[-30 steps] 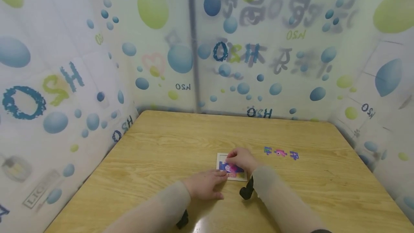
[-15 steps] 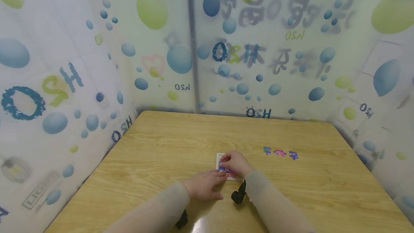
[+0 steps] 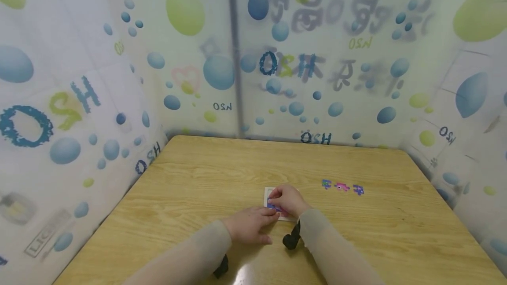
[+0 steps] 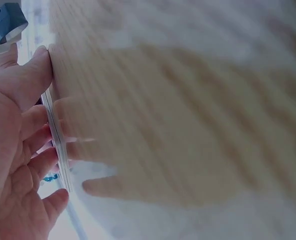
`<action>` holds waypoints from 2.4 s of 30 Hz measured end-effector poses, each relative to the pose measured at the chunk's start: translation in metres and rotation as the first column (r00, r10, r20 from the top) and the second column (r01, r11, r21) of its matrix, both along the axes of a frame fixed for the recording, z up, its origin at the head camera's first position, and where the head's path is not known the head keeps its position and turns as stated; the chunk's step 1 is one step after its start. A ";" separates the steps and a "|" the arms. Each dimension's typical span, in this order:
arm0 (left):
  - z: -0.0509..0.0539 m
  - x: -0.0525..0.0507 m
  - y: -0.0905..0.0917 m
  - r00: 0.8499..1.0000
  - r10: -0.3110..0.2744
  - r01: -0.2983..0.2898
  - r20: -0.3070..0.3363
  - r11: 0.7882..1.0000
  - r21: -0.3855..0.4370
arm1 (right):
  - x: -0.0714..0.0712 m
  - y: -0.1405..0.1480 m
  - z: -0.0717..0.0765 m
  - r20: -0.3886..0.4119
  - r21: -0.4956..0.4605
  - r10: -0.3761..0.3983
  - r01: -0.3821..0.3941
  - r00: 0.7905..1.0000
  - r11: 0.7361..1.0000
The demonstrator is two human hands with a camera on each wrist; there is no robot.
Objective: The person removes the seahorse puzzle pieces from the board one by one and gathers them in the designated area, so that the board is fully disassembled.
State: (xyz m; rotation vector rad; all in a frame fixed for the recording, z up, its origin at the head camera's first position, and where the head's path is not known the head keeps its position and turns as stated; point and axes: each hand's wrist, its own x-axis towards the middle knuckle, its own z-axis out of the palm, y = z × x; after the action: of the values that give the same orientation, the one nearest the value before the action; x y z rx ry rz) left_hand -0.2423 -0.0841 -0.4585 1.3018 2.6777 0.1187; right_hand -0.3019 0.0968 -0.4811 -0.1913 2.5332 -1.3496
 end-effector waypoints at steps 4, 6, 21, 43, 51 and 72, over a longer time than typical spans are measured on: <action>0.001 0.000 -0.001 1.000 -0.012 0.012 0.009 1.000 -0.004 | -0.001 0.000 -0.001 0.011 -0.014 -0.001 0.001 1.000 1.000; 0.001 0.000 -0.002 1.000 -0.016 0.016 0.017 1.000 -0.007 | 0.000 0.001 -0.001 0.014 -0.016 0.001 -0.001 1.000 1.000; 0.002 0.001 -0.001 0.997 0.021 -0.020 0.075 1.000 -0.001 | -0.001 0.001 -0.002 0.088 -0.087 0.018 -0.010 0.996 0.996; 0.003 0.001 -0.001 0.996 0.020 -0.021 0.088 1.000 0.008 | -0.002 0.002 -0.002 0.121 -0.111 0.039 -0.025 0.992 0.993; 0.002 0.000 0.001 0.996 0.024 -0.024 0.090 1.000 0.001 | -0.002 0.001 0.002 0.131 -0.117 0.037 -0.022 0.991 0.993; 0.000 -0.001 0.002 0.996 0.029 -0.028 0.088 1.000 -0.005 | -0.002 0.001 0.001 0.188 -0.161 0.023 0.008 0.982 0.987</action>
State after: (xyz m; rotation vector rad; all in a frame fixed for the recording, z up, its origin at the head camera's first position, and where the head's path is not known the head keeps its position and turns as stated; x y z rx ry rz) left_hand -0.2432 -0.0825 -0.4582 1.2280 2.6219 0.1700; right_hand -0.3043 0.0976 -0.4804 -0.0982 2.2671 -1.4950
